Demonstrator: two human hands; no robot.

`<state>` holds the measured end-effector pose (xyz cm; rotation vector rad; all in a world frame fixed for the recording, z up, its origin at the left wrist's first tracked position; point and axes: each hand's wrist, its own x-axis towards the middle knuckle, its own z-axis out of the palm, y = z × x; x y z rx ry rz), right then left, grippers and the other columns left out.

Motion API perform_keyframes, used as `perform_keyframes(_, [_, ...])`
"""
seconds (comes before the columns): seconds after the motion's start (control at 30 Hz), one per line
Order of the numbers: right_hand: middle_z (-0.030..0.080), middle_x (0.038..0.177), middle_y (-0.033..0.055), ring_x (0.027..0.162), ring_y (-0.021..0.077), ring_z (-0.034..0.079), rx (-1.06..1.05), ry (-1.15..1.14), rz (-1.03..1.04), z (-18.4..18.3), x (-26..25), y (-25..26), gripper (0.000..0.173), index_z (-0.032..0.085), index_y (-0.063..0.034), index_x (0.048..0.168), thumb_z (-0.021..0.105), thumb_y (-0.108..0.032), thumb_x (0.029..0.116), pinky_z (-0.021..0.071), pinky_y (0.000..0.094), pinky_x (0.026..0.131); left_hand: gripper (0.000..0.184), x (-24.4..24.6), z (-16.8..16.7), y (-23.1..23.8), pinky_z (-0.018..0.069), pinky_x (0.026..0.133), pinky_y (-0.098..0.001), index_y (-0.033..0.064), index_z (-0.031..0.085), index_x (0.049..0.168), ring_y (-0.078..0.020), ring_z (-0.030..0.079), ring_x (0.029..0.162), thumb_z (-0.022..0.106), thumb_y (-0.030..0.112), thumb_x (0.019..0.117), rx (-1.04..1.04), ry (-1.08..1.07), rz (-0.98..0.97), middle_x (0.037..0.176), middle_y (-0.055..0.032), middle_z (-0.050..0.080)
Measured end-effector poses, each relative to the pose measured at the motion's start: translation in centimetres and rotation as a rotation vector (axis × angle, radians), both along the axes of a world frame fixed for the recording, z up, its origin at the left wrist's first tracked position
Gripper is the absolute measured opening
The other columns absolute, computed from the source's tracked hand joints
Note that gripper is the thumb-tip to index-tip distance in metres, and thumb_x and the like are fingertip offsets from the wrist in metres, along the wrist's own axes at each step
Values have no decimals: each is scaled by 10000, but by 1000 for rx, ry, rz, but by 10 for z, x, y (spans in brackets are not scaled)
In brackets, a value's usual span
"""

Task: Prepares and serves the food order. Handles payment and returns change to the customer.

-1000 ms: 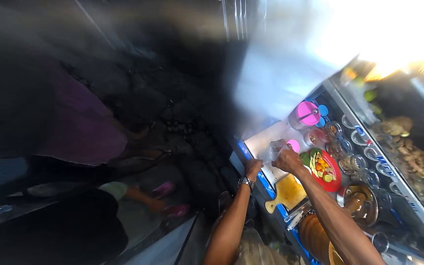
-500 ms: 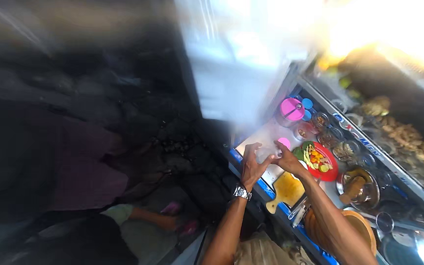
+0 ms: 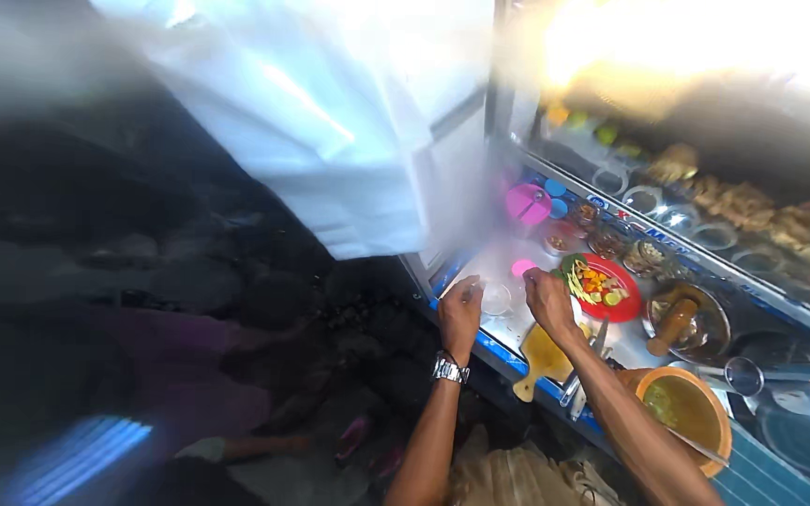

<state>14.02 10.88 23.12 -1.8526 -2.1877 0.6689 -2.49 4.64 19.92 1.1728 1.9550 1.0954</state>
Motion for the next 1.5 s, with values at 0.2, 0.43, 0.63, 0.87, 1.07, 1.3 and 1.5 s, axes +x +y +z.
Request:
perform_keyframes(0.2, [643, 1248, 161, 1061, 337, 663, -12, 276, 12, -4, 7, 9, 295, 668, -108, 1275, 606, -234, 1016, 555, 562, 883, 331, -12, 12, -2, 584, 812, -414, 102, 644, 1311, -203, 701, 887, 666, 202, 997, -38, -130, -109, 1026, -110, 714])
perform_keyframes(0.43, [635, 1197, 254, 1004, 435, 671, -127, -76, 155, -20, -19, 8, 302, 694, -74, 1210, 658, -52, 911, 563, 586, 817, 367, -5, 11, -5, 600, 846, -374, 98, 628, 1327, -176, 717, 940, 691, 114, 966, -27, -192, -182, 1111, -104, 715])
perform_keyframes(0.63, [714, 930, 206, 876, 410, 715, 11, -59, 23, -16, -3, -5, 299, 590, -21, 1288, 534, -125, 1013, 566, 567, 778, 229, -16, 13, -12, 584, 896, -400, 17, 706, 1137, -185, 735, 926, 725, 153, 954, -159, -133, -90, 1026, -115, 754])
perform_keyframes(0.87, [738, 980, 147, 865, 277, 720, -67, 331, -187, -17, 13, -5, 246, 715, -36, 1175, 564, -178, 1041, 577, 497, 840, 241, -11, 3, -10, 514, 966, -489, 27, 744, 1022, -269, 667, 1068, 707, 259, 972, 26, 24, -30, 1096, -134, 715])
perform_keyframes(1.07, [653, 1301, 90, 1248, 186, 584, -158, 726, -151, -24, 18, -4, 169, 708, -34, 873, 668, -173, 960, 504, 410, 1013, 290, -7, -21, 5, 493, 1038, -471, 33, 651, 1224, -224, 649, 1176, 542, 252, 1067, 134, -217, -82, 1227, -107, 709])
perform_keyframes(1.3, [745, 1125, 138, 1098, 191, 681, -242, 1217, -87, -70, 13, 2, 223, 726, 37, 1112, 549, -33, 997, 536, 351, 999, 249, 6, -36, 28, 559, 812, -385, 8, 613, 1173, -182, 669, 829, 540, 220, 1064, 125, -356, -142, 904, -103, 682])
perform_keyframes(1.5, [758, 942, 99, 898, 140, 723, -152, 1021, -132, -62, 4, 1, 95, 682, 31, 1037, 656, 39, 946, 590, 307, 866, 413, -1, -38, 31, 463, 1082, -491, 72, 511, 1473, -289, 605, 1243, 395, 207, 1101, 34, -234, -400, 1343, -179, 627])
